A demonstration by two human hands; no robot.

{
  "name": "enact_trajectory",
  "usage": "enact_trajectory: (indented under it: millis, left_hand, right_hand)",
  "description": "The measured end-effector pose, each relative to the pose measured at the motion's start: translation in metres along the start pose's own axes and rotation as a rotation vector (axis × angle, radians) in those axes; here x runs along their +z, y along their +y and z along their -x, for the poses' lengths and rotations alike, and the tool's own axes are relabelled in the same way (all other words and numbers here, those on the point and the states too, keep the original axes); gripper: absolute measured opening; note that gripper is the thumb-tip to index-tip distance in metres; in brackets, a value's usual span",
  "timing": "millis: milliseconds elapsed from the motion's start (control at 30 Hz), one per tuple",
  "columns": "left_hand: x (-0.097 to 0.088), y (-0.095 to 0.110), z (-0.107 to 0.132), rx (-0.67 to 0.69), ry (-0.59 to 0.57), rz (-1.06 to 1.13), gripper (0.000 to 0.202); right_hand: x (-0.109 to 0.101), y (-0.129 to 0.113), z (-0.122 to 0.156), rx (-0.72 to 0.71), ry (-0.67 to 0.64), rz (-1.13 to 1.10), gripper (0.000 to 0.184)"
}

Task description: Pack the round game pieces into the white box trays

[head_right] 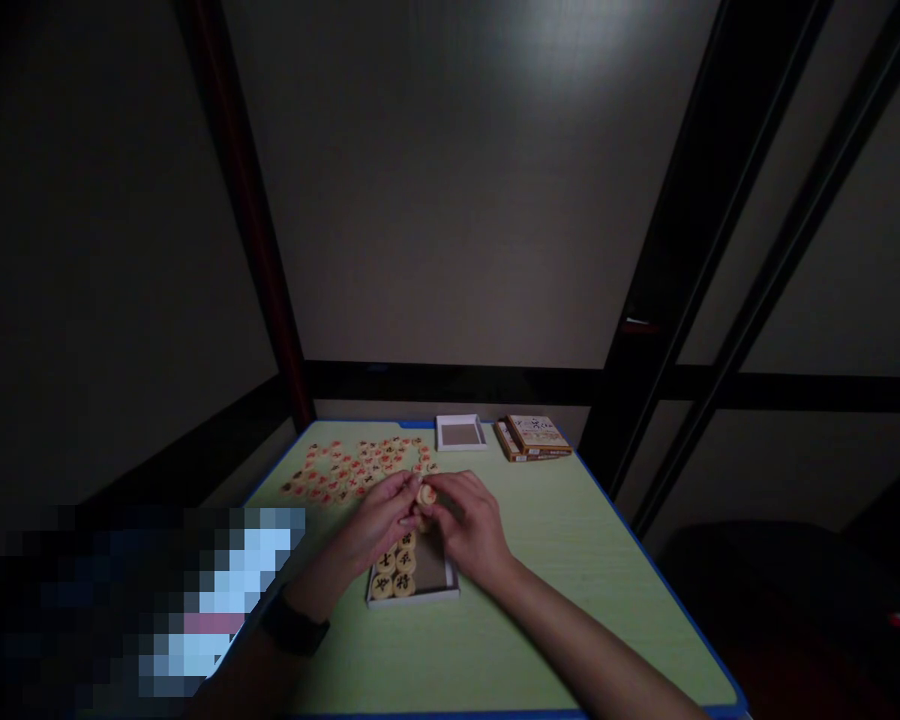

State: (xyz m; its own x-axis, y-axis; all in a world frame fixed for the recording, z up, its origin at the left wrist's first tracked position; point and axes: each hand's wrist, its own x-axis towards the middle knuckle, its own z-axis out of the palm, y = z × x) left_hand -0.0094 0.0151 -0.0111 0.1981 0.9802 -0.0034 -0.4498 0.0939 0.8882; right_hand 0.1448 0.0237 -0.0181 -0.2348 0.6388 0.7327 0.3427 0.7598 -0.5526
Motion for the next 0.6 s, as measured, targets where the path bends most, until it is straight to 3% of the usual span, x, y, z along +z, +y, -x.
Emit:
enact_trajectory:
  millis: [133, 433, 500, 600]
  left_hand:
    - [-0.003, -0.001, -0.001, 0.0, -0.022, -0.032, 0.047]
    - [-0.004, -0.003, -0.003, 0.043, -0.035, -0.14, 0.046]
    - [-0.008, -0.004, -0.007, 0.065, -0.023, -0.255, 0.043]
    - [-0.014, -0.001, -0.011, 0.241, 0.119, -0.579, 0.027]
  right_hand:
    - [0.0, -0.001, 0.001, 0.061, 0.027, 0.043, 0.014]
    - [-0.006, -0.001, -0.001, -0.176, -0.07, 0.072, 0.003]
    - [-0.011, 0.0, -0.003, -0.183, -0.125, 0.107, 0.004]
    - [-0.02, 0.002, -0.008, -0.124, -0.281, 0.21, 0.005]
